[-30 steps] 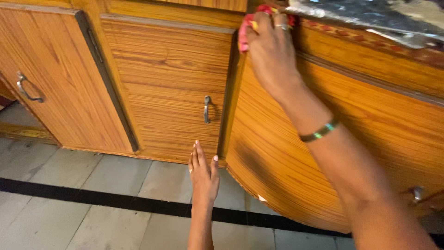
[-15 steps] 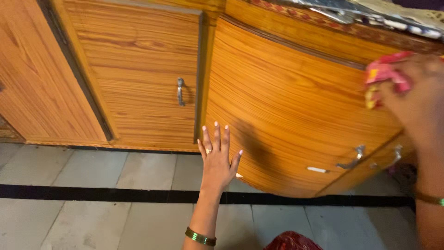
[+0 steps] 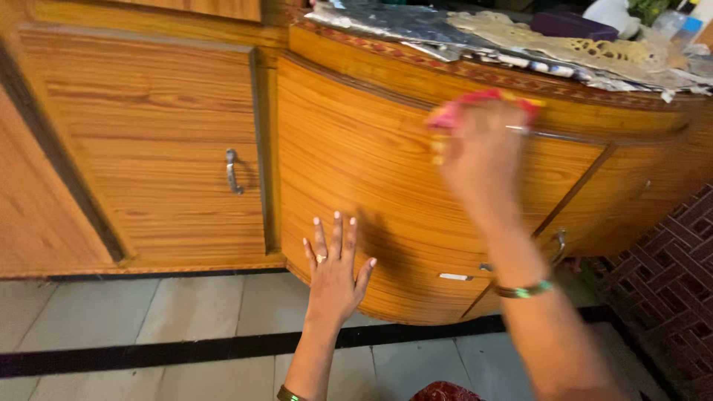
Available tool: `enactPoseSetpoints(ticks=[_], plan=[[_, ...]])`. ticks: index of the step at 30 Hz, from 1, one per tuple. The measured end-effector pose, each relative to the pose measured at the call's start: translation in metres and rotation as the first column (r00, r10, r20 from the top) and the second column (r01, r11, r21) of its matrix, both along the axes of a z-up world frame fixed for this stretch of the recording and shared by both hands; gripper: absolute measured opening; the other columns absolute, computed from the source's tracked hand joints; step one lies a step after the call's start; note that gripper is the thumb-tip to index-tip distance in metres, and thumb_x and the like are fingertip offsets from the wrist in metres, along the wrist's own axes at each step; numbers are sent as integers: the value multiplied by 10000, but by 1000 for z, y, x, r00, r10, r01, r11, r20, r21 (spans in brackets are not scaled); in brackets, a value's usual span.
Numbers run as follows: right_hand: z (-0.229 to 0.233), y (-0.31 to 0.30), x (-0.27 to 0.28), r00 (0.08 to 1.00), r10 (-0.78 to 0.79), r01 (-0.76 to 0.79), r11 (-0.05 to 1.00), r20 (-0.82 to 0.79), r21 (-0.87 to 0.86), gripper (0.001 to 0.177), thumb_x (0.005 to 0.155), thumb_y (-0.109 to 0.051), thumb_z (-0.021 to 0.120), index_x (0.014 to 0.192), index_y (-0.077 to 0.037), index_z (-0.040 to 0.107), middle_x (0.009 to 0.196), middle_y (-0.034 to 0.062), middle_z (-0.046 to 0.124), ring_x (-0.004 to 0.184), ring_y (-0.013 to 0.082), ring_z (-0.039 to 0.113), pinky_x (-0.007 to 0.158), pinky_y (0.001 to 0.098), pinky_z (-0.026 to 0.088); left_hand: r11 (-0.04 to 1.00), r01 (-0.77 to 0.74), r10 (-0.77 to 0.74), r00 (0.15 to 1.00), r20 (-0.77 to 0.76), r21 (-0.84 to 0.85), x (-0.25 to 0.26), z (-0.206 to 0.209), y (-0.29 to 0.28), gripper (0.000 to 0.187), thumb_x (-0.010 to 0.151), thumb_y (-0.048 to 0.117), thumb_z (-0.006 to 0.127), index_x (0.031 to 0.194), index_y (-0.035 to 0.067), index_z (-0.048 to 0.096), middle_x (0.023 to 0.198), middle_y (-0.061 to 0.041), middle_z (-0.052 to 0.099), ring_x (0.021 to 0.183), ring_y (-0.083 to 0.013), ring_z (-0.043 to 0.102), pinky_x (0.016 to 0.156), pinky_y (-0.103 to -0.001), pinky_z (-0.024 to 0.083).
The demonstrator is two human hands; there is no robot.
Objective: The person wipes the front of a wooden cabinet with a colorful cloth. They move from left to right, cleaning the doors and handles in a continuous motion.
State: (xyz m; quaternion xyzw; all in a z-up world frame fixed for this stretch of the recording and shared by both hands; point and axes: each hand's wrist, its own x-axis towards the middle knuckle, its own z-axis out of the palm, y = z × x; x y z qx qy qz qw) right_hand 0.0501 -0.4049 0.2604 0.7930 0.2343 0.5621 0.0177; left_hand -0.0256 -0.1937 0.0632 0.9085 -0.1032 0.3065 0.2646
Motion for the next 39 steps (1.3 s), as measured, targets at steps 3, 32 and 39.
enactPoseSetpoints(ticks=[3,32,39], plan=[[-1,71,26,980,192,-194,980,40,52,366,831,-216,747,1121,-13,654,1121,228,611,1069,408,540,969,547,390,1000,-7,7,999,-35,5,11,-3,-14,808,952,484,566,1595,144,215,1685,-109,97,1532,-417,-10,1172,-671,57],[-15,-138,18,988,143,-151,973,62,173,156,903,-62,686,1044,-44,621,1140,171,581,1111,339,506,1013,483,413,1000,-2,-2,977,212,17,22,-7,-32,828,968,486,596,1588,39,277,1693,-169,157,1559,-456,27,1217,-674,75],[-13,23,37,990,66,-68,998,126,11,395,900,-306,784,1200,-103,626,1288,152,536,1214,371,470,1028,583,379,998,-62,58,992,116,29,0,-33,-46,794,948,504,567,1568,88,296,1664,-174,165,1526,-463,29,1163,-705,24]])
